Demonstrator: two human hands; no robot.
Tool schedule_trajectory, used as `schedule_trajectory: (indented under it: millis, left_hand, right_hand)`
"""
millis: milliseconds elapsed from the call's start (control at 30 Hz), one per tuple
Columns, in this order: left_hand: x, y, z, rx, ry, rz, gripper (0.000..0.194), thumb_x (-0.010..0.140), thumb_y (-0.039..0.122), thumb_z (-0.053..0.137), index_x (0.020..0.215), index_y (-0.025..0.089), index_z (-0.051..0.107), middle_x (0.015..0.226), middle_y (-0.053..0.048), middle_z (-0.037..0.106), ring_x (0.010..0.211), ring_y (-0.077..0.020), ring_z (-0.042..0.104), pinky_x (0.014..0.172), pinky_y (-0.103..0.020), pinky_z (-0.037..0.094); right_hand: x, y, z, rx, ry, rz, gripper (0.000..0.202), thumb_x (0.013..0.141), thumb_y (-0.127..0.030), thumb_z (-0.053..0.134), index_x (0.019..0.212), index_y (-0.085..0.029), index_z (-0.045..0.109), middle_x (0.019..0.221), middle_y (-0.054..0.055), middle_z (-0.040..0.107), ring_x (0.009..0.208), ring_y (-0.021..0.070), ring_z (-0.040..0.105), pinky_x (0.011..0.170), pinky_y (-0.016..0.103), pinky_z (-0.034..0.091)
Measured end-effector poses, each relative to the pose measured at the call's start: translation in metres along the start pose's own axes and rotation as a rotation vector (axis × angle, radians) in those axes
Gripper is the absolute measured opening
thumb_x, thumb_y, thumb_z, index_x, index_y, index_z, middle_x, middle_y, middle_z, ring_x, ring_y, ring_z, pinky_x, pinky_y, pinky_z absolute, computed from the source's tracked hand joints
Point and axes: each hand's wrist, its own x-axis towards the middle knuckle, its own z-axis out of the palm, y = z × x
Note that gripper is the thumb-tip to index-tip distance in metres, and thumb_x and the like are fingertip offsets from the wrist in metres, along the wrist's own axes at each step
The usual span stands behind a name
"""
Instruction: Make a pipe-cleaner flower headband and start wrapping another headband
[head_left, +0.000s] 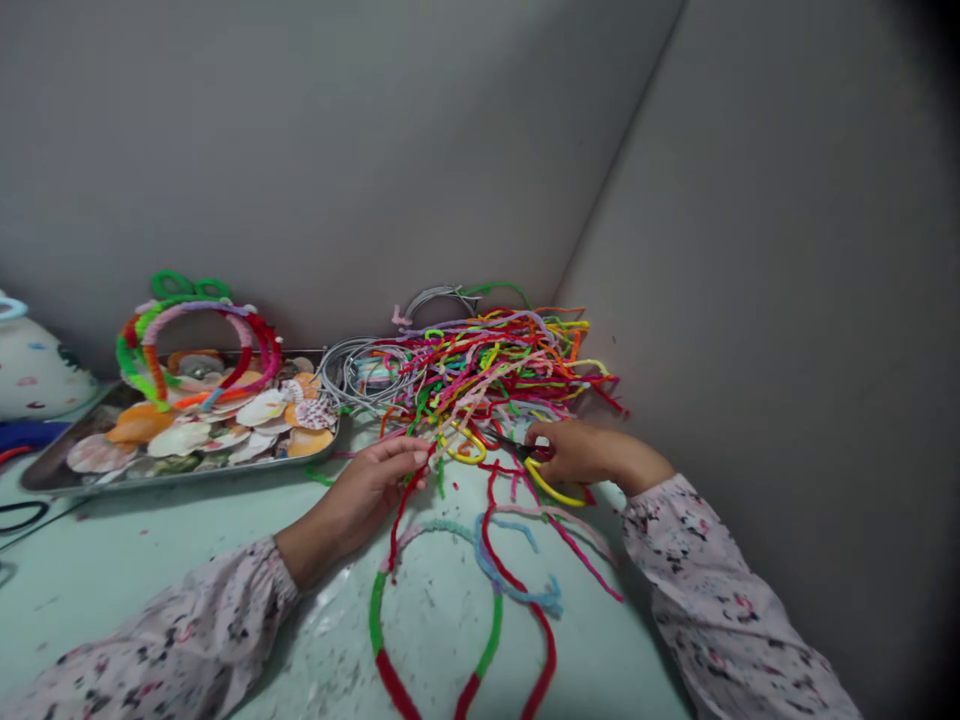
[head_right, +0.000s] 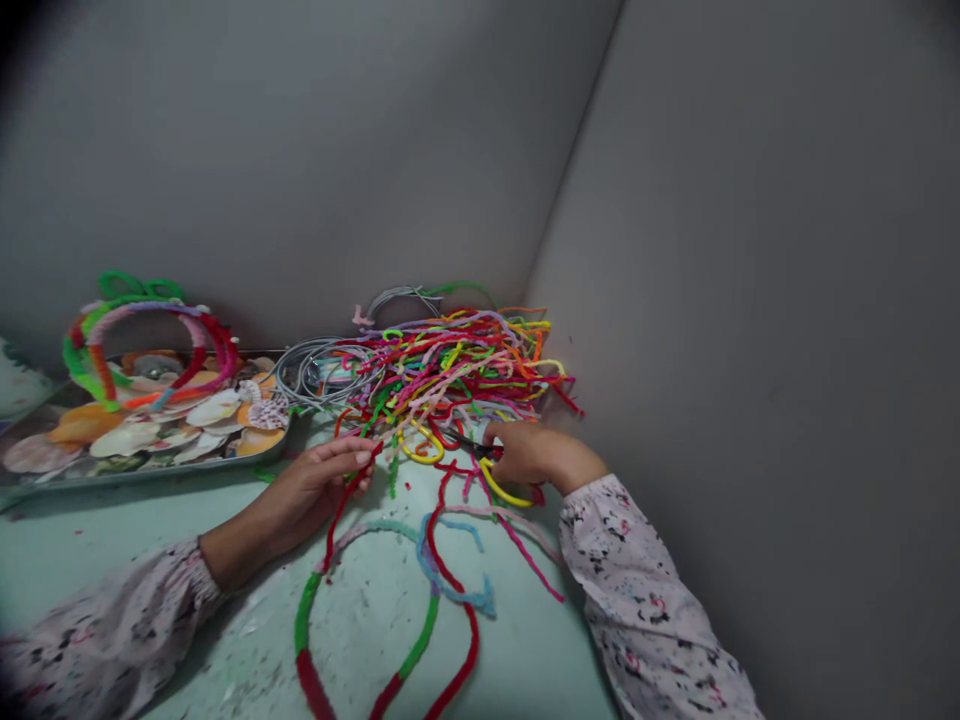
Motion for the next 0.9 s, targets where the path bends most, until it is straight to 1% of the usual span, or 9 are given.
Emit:
schedule_trajectory:
  millis: [233, 300, 433, 533, 633, 700, 833, 900]
  left_hand:
    - [-0.0005, 0.0003, 0.0001, -0.015, -0.007, -0.005, 0.014, 0.073, 0.016, 0.073, 0.087, 0.014, 0.069, 0.077, -0.001, 0.063, 0.066, -0.0075, 0.057, 0.063, -0.018, 0.048]
    - [-0.0012, 0.0005, 0.0004, -0.022, -0.011, 0.004, 0.014, 0.073, 0.017, 0.073, 0.086, 0.014, 0.069, 0.077, -0.001, 0.063, 0.067, -0.0079, 0.057, 0.064, -0.019, 0.048]
    - [-0.0031, 0.0016, 0.0021, -0.033, -0.025, 0.028, 0.014, 0.073, 0.020, 0.074, 0.084, 0.013, 0.069, 0.080, -0.002, 0.063, 0.067, -0.0080, 0.057, 0.065, -0.020, 0.047]
    - [-0.0040, 0.0021, 0.0026, -0.058, -0.019, 0.053, 0.016, 0.072, 0.022, 0.074, 0.085, 0.013, 0.070, 0.088, -0.005, 0.064, 0.076, -0.0117, 0.058, 0.069, -0.024, 0.050]
    - [-0.0045, 0.0022, 0.0018, -0.092, -0.030, 0.070, 0.019, 0.076, 0.028, 0.071, 0.088, 0.013, 0.071, 0.098, -0.008, 0.064, 0.084, -0.0155, 0.060, 0.074, -0.028, 0.052]
    - [-0.0045, 0.0024, 0.0009, -0.102, -0.037, 0.061, 0.023, 0.080, 0.032, 0.067, 0.091, 0.013, 0.071, 0.098, -0.009, 0.065, 0.083, -0.0161, 0.061, 0.076, -0.030, 0.053]
    - [-0.0045, 0.0033, 0.0000, -0.103, -0.052, 0.049, 0.026, 0.085, 0.033, 0.060, 0.098, 0.013, 0.069, 0.092, -0.008, 0.067, 0.082, -0.0164, 0.063, 0.078, -0.030, 0.052]
    - [-0.0044, 0.0038, -0.0002, -0.096, -0.062, 0.020, 0.027, 0.084, 0.032, 0.061, 0.102, 0.013, 0.068, 0.091, -0.008, 0.068, 0.082, -0.0170, 0.065, 0.076, -0.029, 0.052]
  right_hand:
    - [-0.0042, 0.0000, -0.0056, -0.022, 0.039, 0.039, 0.049, 0.069, -0.024, 0.060, 0.118, -0.023, 0.061, 0.097, 0.008, 0.069, 0.081, 0.0223, 0.062, 0.060, 0.025, 0.039]
    - [-0.0054, 0.0000, -0.0064, -0.017, 0.060, 0.028, 0.047, 0.070, -0.024, 0.060, 0.116, -0.023, 0.061, 0.098, 0.008, 0.069, 0.081, 0.0217, 0.062, 0.061, 0.025, 0.039]
    - [-0.0071, -0.0021, -0.0082, -0.024, 0.055, 0.013, 0.040, 0.072, -0.025, 0.058, 0.112, -0.022, 0.063, 0.090, 0.007, 0.070, 0.073, 0.0193, 0.061, 0.059, 0.025, 0.038]
    - [-0.0071, -0.0045, -0.0092, -0.027, 0.035, 0.005, 0.035, 0.073, -0.025, 0.057, 0.108, -0.021, 0.064, 0.084, 0.006, 0.069, 0.068, 0.0176, 0.059, 0.055, 0.024, 0.035]
    - [-0.0063, -0.0062, -0.0095, -0.019, 0.032, 0.006, 0.032, 0.074, -0.025, 0.057, 0.104, -0.021, 0.065, 0.081, 0.006, 0.068, 0.065, 0.0168, 0.058, 0.052, 0.024, 0.033]
    - [-0.0062, -0.0068, -0.0095, -0.016, 0.030, 0.017, 0.031, 0.073, -0.025, 0.057, 0.103, -0.021, 0.064, 0.080, 0.006, 0.067, 0.064, 0.0168, 0.057, 0.051, 0.024, 0.033]
    - [-0.0079, -0.0065, -0.0102, -0.019, 0.031, 0.020, 0.033, 0.074, -0.026, 0.056, 0.106, -0.021, 0.064, 0.085, 0.007, 0.068, 0.067, 0.0178, 0.058, 0.053, 0.025, 0.035]
    - [-0.0087, -0.0053, -0.0107, -0.026, 0.032, 0.025, 0.037, 0.074, -0.027, 0.057, 0.110, -0.021, 0.064, 0.090, 0.008, 0.069, 0.070, 0.0190, 0.060, 0.056, 0.025, 0.038]
